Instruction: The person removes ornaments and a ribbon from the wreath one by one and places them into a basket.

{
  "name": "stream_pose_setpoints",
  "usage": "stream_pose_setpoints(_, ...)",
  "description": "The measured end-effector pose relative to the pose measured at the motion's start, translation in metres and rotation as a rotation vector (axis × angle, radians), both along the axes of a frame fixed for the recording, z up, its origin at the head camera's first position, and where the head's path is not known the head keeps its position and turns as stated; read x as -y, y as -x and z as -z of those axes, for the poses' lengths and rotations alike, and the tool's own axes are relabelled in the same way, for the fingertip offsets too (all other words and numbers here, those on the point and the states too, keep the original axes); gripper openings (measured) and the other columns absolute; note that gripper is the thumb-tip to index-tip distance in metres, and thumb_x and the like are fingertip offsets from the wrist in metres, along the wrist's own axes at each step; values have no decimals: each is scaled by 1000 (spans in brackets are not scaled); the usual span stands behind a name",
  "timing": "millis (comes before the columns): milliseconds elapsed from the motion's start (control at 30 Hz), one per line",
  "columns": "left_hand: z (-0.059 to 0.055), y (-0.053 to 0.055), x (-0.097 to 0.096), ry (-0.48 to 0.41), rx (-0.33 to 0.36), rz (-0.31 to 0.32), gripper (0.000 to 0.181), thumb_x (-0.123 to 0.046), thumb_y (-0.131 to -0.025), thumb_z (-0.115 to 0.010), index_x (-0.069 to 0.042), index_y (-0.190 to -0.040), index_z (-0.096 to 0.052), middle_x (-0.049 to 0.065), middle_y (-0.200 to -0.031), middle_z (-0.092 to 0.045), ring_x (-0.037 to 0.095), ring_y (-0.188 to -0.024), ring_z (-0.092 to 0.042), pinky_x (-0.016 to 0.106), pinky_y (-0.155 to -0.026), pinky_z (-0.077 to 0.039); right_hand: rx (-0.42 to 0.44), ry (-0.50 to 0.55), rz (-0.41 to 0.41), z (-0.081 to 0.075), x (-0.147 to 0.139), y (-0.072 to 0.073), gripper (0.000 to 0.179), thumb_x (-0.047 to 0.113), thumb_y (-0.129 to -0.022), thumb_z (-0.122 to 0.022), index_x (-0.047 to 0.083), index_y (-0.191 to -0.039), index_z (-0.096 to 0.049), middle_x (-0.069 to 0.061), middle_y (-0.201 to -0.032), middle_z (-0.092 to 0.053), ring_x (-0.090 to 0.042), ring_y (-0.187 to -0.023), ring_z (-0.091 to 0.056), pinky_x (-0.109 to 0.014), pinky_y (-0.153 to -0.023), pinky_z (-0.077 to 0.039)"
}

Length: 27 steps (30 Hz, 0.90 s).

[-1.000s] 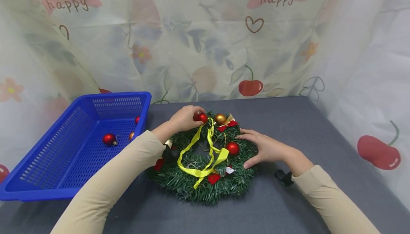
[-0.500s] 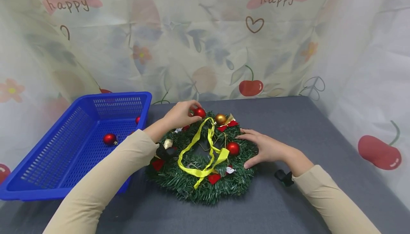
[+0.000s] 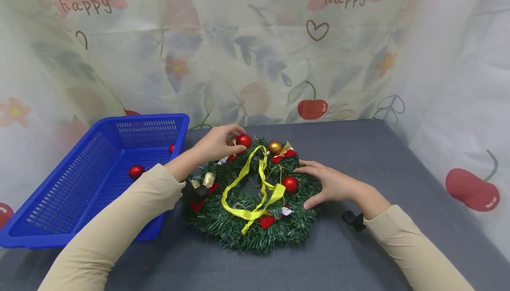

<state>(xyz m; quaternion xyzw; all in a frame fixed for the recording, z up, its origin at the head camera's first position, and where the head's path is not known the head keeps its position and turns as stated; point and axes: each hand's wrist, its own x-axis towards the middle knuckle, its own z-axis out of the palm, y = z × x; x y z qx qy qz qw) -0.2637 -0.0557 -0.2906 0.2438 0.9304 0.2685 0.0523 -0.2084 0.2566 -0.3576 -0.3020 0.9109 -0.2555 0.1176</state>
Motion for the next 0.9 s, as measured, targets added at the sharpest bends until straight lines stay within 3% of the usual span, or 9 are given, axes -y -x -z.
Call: stream_pose_setpoints(900,-18,-33,24,-92,-31,49,40,-27,-88,-65,-14,-124,-55,9,-114,-63,20,-88,-66,30,-73,-54,1,4,1,2,0,0,85,47,-70,-77,8,-138,-44,-22,-152,-22,-47,-135,-27,-63,-98,-35)
